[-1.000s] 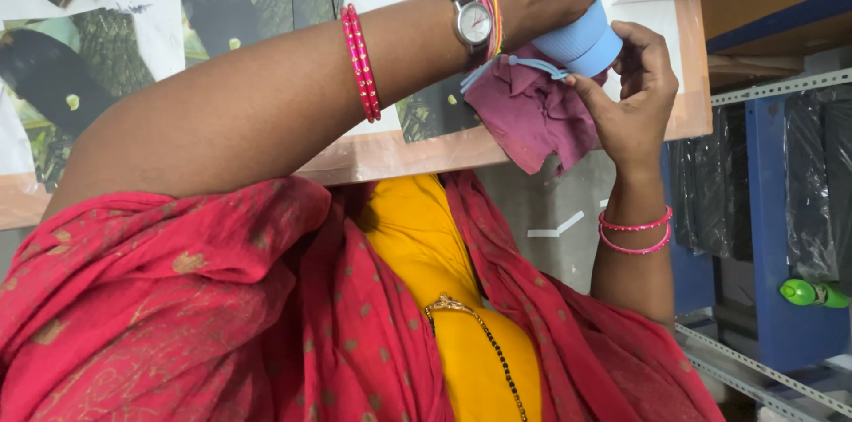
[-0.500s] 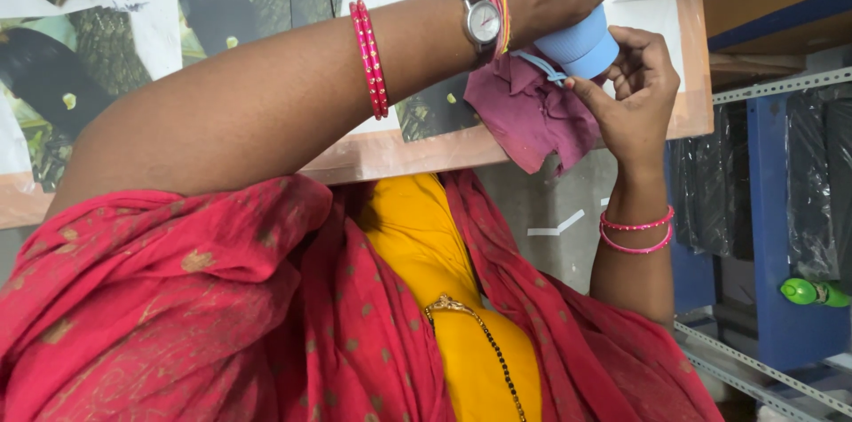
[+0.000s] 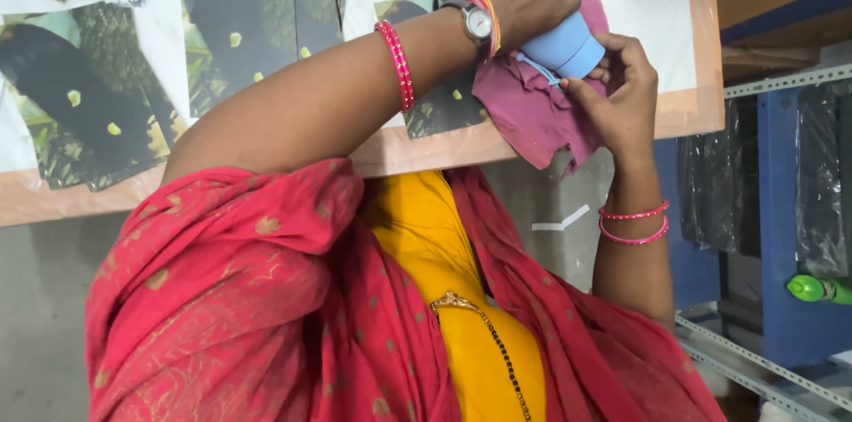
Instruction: Cleaning and inspecting individual postcards with cat imagery using a cloth in a production environment.
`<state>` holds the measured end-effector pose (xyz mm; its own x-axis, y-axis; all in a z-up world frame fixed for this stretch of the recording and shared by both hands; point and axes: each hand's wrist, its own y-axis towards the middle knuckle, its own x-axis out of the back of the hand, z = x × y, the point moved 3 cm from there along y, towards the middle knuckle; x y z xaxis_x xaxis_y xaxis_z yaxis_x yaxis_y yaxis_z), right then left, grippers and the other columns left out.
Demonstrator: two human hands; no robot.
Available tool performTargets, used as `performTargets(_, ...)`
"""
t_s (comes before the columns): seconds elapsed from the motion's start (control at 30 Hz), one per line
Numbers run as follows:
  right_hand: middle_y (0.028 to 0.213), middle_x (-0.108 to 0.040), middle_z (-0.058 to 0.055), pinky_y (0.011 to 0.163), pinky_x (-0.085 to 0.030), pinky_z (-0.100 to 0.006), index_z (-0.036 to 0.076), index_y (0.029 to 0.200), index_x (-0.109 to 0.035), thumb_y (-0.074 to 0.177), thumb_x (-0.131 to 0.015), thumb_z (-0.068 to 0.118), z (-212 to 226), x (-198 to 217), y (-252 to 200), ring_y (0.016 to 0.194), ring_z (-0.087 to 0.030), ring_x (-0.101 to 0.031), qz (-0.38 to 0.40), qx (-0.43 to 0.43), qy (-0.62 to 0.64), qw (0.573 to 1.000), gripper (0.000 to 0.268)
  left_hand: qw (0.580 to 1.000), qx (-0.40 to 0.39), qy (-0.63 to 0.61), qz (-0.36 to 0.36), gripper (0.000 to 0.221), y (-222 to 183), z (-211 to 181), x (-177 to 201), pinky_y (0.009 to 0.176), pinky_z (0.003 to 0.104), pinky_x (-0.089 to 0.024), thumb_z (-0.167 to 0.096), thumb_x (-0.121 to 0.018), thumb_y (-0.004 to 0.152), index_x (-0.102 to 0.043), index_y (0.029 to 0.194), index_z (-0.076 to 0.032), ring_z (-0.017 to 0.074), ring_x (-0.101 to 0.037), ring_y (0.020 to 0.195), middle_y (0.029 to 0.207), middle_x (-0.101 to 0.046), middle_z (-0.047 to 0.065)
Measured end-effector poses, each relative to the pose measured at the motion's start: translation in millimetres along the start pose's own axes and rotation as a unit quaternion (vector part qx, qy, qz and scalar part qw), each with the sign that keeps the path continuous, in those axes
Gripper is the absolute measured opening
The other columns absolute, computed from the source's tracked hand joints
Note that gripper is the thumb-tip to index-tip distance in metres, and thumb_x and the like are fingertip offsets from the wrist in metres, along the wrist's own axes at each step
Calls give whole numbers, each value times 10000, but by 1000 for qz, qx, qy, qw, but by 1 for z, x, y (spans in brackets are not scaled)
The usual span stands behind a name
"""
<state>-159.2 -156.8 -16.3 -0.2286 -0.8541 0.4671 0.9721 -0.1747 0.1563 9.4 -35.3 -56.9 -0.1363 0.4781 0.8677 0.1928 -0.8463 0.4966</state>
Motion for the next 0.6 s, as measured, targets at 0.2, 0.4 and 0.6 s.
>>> performTargets(0.2, 1271, -649, -152, 1026, -612, -330, -94, 1396, -499, 918, -762, -157, 8, 9, 3, 1174, -195, -689, -15, -16, 75, 997, 549, 998, -2, -56, 3, 427, 8, 8, 43, 642, 453, -526, -251, -810, 630, -692, 1007, -90, 334, -690, 869, 925, -694, 145)
performTargets(0.4, 1206, -642, -152, 963, -580, -281, -98, 1474, -515, 984, -787, -118, 14, 15, -1, 1083, -167, -661, -25, -14, 74, 997, 561, 991, 18, -124, -40, 268, 11, 14, 35, 653, 450, -557, -179, -824, 830, -709, 1052, -82, 346, -705, 868, 963, -697, 164)
performTargets(0.6, 1274, -669, -136, 1020, -575, -274, -84, 1465, -494, 1015, -754, 25, 14, 6, 0, 1148, -156, -677, -44, -22, 142, 989, 531, 990, 9, -140, -7, 579, 0, 13, 69, 669, 443, -559, -182, -895, 513, -699, 1041, -45, 361, -703, 839, 957, -697, 182)
